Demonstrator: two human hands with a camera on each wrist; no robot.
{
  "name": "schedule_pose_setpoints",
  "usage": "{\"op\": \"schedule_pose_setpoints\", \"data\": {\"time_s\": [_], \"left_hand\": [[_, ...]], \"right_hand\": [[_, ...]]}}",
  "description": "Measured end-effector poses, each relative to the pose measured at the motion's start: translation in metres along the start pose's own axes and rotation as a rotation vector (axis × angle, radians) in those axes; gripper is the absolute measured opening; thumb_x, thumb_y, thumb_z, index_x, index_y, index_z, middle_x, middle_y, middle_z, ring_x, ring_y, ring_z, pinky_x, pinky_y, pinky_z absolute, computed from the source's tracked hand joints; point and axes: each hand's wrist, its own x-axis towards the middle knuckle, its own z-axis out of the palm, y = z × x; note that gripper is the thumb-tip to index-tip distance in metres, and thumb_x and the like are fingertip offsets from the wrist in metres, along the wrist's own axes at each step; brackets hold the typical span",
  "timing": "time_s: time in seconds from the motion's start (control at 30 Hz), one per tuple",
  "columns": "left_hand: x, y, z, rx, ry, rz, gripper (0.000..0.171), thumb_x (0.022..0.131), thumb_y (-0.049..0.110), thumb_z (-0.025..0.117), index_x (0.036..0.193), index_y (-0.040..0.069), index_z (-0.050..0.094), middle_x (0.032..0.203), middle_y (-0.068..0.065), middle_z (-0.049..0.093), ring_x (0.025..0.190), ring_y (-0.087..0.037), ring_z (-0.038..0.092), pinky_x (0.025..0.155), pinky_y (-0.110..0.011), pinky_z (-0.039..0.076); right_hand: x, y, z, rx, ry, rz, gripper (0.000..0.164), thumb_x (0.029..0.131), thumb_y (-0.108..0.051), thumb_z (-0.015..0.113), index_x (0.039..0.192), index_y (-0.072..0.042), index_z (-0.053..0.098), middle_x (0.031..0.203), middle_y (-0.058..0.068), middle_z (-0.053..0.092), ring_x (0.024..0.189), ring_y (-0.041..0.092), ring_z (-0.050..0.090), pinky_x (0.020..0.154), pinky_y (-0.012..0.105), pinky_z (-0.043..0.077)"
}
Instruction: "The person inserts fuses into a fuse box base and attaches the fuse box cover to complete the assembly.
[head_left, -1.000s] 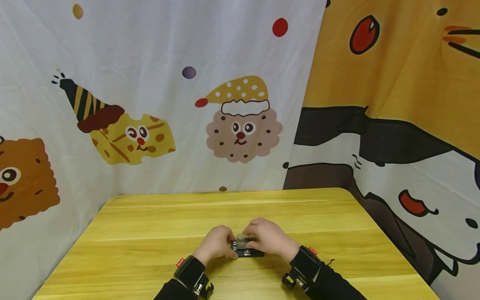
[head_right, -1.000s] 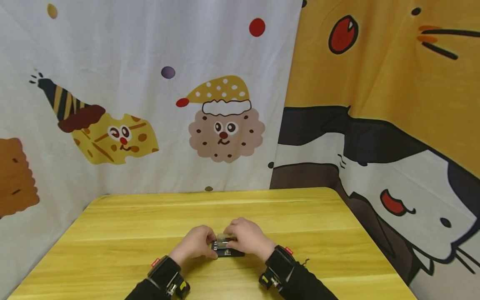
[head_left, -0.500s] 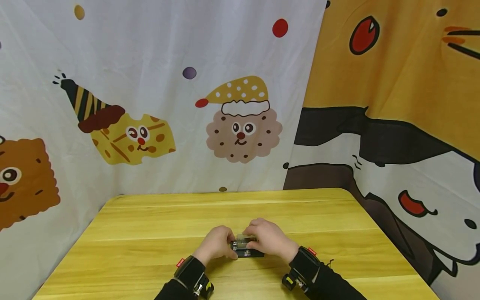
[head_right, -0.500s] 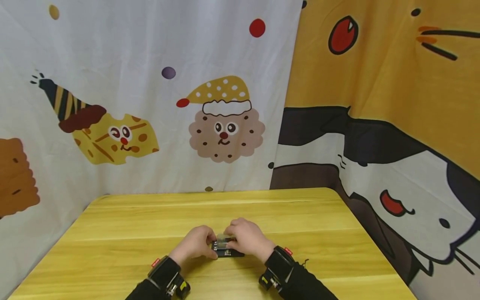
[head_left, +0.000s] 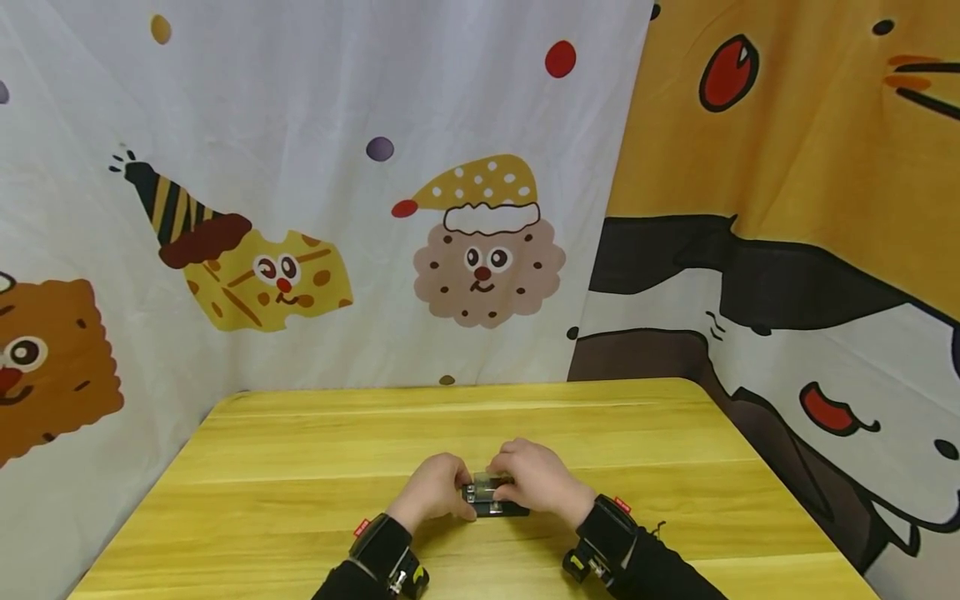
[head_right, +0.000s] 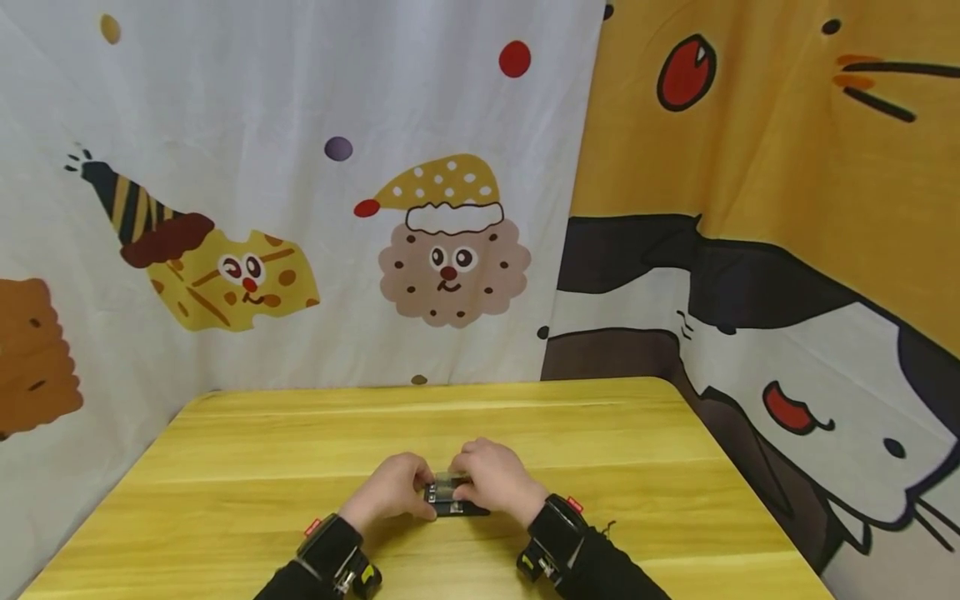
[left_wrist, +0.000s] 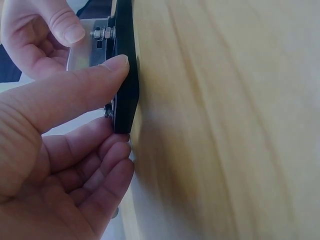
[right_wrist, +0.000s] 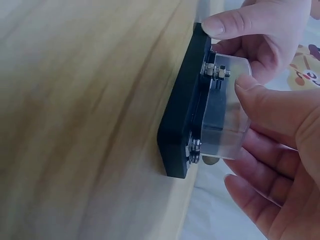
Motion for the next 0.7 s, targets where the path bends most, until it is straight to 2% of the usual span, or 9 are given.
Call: {"op": "schedule_pose_setpoints", "data": {"time_s": [0.3,0.5,0.7], "left_hand": [[-0.001,-0.001,-0.001,0.014,0.006,0.015,0.036,0.059,0.014,0.094,0.084,0.007,0.069,0.074,0.003,0.057,0.064,-0.012,0.047,0.061,-0.029,0.042],[-0.002,0.000,-0.001,0.028,-0.001,0.026,0.035,0.061,0.014,0.094,0.085,0.007,0.070,0.075,0.002,0.057,0.064,-0.012,0.047,0.061,-0.029,0.042],[-0.007,0.000,-0.004,0.055,-0.010,0.073,0.038,0.067,0.021,0.092,0.091,0.002,0.071,0.079,-0.002,0.060,0.068,-0.014,0.050,0.065,-0.033,0.044]], "right_hand": [[-0.001,0.002,0.001,0.046,-0.030,0.015,0.025,0.083,-0.027,0.081,0.104,-0.016,0.074,0.091,-0.005,0.060,0.082,0.011,0.053,0.071,0.025,0.047],[-0.001,0.001,-0.001,0.092,-0.053,0.026,0.026,0.085,-0.026,0.080,0.107,-0.015,0.073,0.096,-0.004,0.062,0.086,0.011,0.055,0.077,0.027,0.048],[-0.010,0.002,-0.004,0.207,-0.046,0.077,0.041,0.093,-0.040,0.067,0.119,-0.008,0.068,0.107,0.004,0.065,0.093,0.019,0.061,0.080,0.031,0.050]]}}
